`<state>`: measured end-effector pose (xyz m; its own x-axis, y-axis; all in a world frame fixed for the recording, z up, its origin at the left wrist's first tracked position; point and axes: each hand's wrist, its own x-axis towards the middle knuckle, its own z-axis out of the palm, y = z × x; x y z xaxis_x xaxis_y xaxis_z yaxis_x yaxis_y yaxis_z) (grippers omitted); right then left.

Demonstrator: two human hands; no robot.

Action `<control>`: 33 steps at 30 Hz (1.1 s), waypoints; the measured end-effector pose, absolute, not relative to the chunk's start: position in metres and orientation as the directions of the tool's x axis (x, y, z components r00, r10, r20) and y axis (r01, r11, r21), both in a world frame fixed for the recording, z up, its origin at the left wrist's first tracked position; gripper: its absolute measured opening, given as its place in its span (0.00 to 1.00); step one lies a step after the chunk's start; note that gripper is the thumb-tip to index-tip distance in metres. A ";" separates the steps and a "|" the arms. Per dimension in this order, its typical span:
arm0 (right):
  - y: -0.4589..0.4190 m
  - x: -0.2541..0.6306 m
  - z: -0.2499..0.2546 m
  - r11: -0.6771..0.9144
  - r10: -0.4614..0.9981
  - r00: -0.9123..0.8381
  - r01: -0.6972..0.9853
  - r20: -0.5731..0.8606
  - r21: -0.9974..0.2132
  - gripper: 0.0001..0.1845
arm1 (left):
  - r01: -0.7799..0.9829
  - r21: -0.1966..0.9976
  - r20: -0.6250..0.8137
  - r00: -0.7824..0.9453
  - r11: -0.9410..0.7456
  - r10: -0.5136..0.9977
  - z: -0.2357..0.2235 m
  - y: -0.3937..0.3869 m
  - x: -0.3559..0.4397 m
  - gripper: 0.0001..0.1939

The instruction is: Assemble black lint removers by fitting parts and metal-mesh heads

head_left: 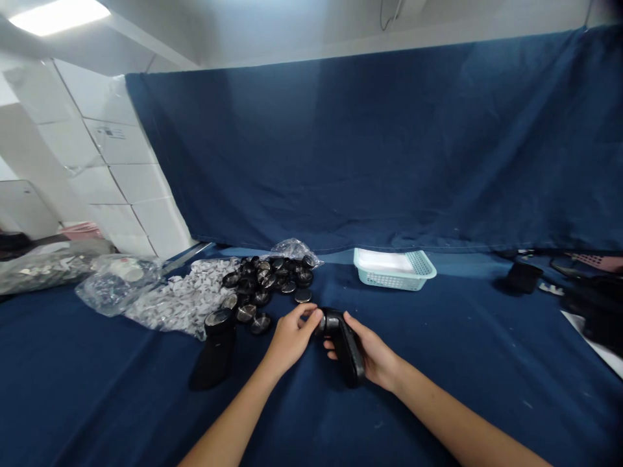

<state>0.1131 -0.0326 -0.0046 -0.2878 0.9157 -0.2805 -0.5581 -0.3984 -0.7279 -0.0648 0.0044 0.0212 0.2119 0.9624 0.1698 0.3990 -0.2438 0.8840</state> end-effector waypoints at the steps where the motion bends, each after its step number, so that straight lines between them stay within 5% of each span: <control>1: -0.033 0.112 -0.005 -0.363 0.930 -0.272 -0.565 -0.248 -0.741 0.22 | 0.398 0.889 0.147 0.218 -0.226 0.965 0.021 0.005 -0.066 0.21; 7: -0.035 0.109 -0.008 -0.279 0.955 -0.248 -0.581 -0.160 -0.764 0.25 | 0.153 0.954 0.192 0.354 -0.259 0.915 0.028 0.010 -0.077 0.25; 16: -0.039 0.105 -0.007 -0.226 0.972 -0.189 -0.591 -0.140 -0.774 0.29 | 0.246 0.969 -0.041 0.289 -0.033 0.956 0.021 0.011 -0.073 0.26; 23: -0.037 0.107 -0.012 -0.276 0.959 -0.220 -0.600 -0.177 -0.751 0.26 | 0.150 0.952 0.188 0.404 -0.267 0.895 0.029 0.003 -0.081 0.29; 29: -0.035 0.109 -0.014 -0.276 0.957 -0.239 -0.596 -0.162 -0.754 0.24 | 0.306 0.943 0.046 0.262 -0.128 0.964 0.017 0.008 -0.076 0.25; 33: -0.035 0.110 -0.012 -0.302 0.949 -0.257 -0.581 -0.182 -0.756 0.23 | 0.155 0.964 0.140 0.402 -0.218 0.905 0.019 0.010 -0.078 0.30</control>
